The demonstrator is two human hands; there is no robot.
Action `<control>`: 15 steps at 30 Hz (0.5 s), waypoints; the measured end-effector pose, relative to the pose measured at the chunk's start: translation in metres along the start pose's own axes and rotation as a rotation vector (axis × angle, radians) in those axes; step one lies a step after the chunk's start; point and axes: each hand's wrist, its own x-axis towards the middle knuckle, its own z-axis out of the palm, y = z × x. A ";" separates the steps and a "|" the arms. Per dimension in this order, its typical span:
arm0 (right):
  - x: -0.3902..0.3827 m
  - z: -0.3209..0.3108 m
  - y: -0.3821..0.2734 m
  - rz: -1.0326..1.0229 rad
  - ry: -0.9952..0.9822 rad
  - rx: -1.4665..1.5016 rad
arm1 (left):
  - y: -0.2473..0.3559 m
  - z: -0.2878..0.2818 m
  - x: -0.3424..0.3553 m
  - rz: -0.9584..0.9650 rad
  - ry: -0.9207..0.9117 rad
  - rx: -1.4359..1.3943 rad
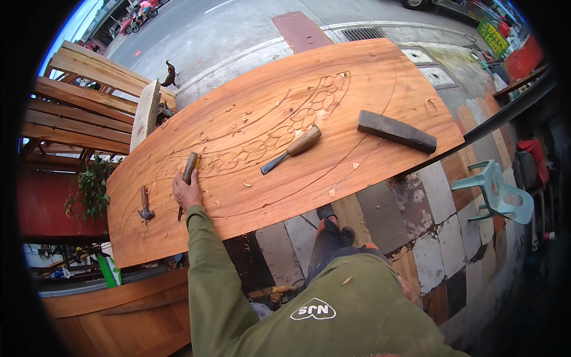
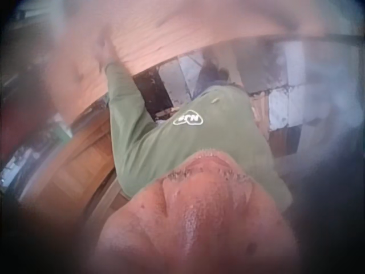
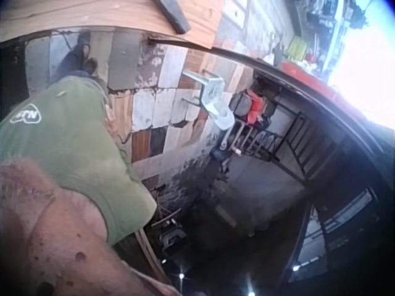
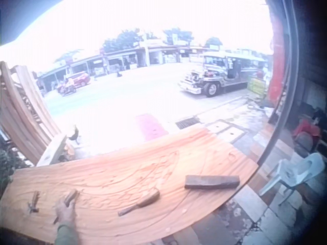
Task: The person carves a decorative pattern into a wooden board by striking a chisel with a wooden mallet. They chip away wood shavings along pre-drawn lines to create a relief design.
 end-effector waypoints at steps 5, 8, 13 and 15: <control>-0.003 0.003 0.001 -0.025 -0.017 0.018 | -0.007 0.001 0.003 -0.001 0.008 0.006; -0.005 0.002 0.002 -0.031 -0.030 0.023 | -0.005 0.003 0.002 0.004 0.022 0.006; -0.005 0.000 0.004 -0.040 -0.050 0.038 | -0.005 0.004 0.000 -0.011 0.023 0.011; -0.004 -0.001 0.005 -0.046 -0.057 0.046 | -0.010 0.003 0.001 -0.017 0.025 0.052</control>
